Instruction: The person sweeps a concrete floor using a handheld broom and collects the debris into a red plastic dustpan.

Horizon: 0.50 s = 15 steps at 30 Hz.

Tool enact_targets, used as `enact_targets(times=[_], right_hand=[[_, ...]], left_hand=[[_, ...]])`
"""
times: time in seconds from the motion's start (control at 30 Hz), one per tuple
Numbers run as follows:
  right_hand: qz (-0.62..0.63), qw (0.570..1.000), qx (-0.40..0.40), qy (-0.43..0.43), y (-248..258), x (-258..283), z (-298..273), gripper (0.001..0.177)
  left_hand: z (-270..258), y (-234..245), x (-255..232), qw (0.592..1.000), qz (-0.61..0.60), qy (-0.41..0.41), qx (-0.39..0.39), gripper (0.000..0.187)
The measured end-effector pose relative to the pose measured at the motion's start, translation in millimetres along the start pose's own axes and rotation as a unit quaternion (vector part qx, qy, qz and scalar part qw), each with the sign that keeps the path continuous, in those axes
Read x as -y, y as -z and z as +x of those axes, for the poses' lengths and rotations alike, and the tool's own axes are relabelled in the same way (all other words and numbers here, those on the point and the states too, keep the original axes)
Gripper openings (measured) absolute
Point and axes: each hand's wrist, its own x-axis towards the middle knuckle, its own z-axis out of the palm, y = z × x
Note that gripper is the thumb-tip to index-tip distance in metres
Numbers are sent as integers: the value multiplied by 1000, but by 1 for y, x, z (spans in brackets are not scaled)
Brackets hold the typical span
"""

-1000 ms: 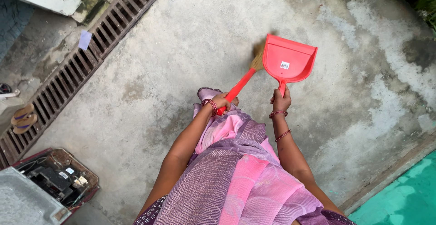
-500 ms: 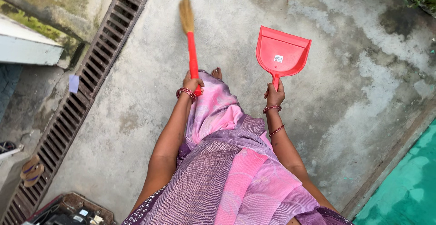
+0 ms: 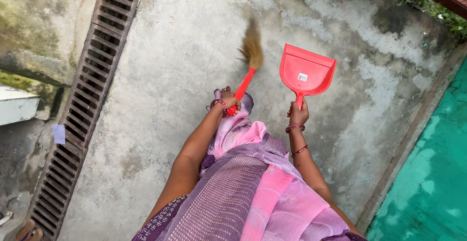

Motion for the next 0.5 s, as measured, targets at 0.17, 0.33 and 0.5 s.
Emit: enact_targets(times=[0.17, 0.33, 0.5], right_hand=[[10, 1000, 14, 23, -42, 39, 28, 51], [29, 999, 2, 29, -67, 68, 56, 50], [37, 999, -3, 13, -77, 62, 80, 45]], left_hand=[[-22, 16, -53, 998, -52, -39, 18, 93], [-52, 18, -81, 989, -39, -103, -96, 109], [-43, 49, -112, 947, -49, -151, -278, 105]])
